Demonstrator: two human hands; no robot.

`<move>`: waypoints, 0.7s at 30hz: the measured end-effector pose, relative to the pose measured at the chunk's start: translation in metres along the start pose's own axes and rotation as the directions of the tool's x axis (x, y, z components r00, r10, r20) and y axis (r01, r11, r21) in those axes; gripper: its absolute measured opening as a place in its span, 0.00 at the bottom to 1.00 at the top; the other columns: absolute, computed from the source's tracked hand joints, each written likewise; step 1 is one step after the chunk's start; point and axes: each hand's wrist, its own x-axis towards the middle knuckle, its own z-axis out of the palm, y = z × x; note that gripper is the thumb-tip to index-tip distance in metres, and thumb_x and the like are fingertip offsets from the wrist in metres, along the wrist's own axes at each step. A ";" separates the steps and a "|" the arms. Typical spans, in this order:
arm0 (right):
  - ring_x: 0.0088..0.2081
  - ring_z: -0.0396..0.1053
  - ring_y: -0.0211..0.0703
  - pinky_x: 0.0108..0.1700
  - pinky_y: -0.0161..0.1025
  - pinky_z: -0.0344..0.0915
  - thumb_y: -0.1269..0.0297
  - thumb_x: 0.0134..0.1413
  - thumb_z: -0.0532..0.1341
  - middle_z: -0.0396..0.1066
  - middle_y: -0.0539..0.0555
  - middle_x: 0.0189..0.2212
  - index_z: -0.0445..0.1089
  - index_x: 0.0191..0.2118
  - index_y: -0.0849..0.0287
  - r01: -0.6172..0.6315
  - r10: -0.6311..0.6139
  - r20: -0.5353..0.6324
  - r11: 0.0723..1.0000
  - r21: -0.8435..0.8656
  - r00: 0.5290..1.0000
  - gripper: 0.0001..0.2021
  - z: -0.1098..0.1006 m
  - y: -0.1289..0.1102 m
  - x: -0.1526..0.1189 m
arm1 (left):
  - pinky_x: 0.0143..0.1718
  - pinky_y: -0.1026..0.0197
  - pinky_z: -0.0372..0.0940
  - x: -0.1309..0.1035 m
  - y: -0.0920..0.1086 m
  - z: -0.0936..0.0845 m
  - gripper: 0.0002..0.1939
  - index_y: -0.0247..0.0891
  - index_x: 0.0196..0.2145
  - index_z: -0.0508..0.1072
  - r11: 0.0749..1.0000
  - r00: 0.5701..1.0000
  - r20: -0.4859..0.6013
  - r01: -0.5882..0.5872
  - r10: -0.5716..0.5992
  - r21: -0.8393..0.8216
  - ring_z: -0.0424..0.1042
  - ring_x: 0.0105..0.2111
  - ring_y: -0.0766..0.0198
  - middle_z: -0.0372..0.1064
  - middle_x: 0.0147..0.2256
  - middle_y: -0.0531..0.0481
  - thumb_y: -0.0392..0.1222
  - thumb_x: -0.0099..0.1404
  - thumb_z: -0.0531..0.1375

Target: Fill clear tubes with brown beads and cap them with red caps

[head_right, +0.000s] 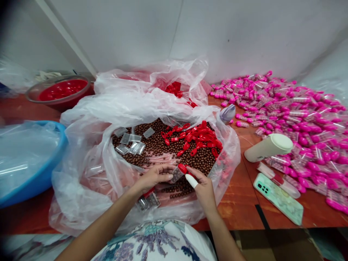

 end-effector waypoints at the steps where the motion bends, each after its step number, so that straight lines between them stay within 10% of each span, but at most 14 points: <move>1: 0.48 0.66 0.47 0.55 0.51 0.57 0.62 0.49 0.62 0.71 0.52 0.45 0.72 0.43 0.52 0.056 -0.055 0.021 0.997 -0.050 0.998 0.13 0.000 -0.002 -0.001 | 0.37 0.63 0.63 -0.001 0.000 0.001 0.21 0.35 0.42 0.72 1.000 1.000 -0.006 -0.003 0.002 -0.003 0.68 0.33 0.66 0.70 0.36 0.48 0.39 0.48 0.65; 12: 0.50 0.64 0.50 0.52 0.49 0.60 0.60 0.44 0.66 0.67 0.54 0.48 0.65 0.51 0.49 0.278 -0.234 0.185 0.922 -0.269 0.954 0.25 0.000 -0.006 -0.001 | 0.34 0.64 0.62 -0.009 0.001 0.007 0.21 0.34 0.41 0.73 0.999 0.994 -0.107 -0.027 0.032 0.046 0.68 0.32 0.65 0.71 0.35 0.48 0.42 0.47 0.66; 21: 0.55 0.58 0.51 0.56 0.48 0.57 0.60 0.47 0.64 0.61 0.57 0.54 0.53 0.60 0.50 0.540 -0.407 0.358 0.685 -0.489 0.840 0.33 0.009 0.002 0.003 | 0.31 0.66 0.60 -0.015 -0.001 0.018 0.20 0.33 0.37 0.74 0.997 0.975 -0.218 -0.061 0.051 -0.042 0.66 0.27 0.69 0.69 0.30 0.51 0.39 0.44 0.68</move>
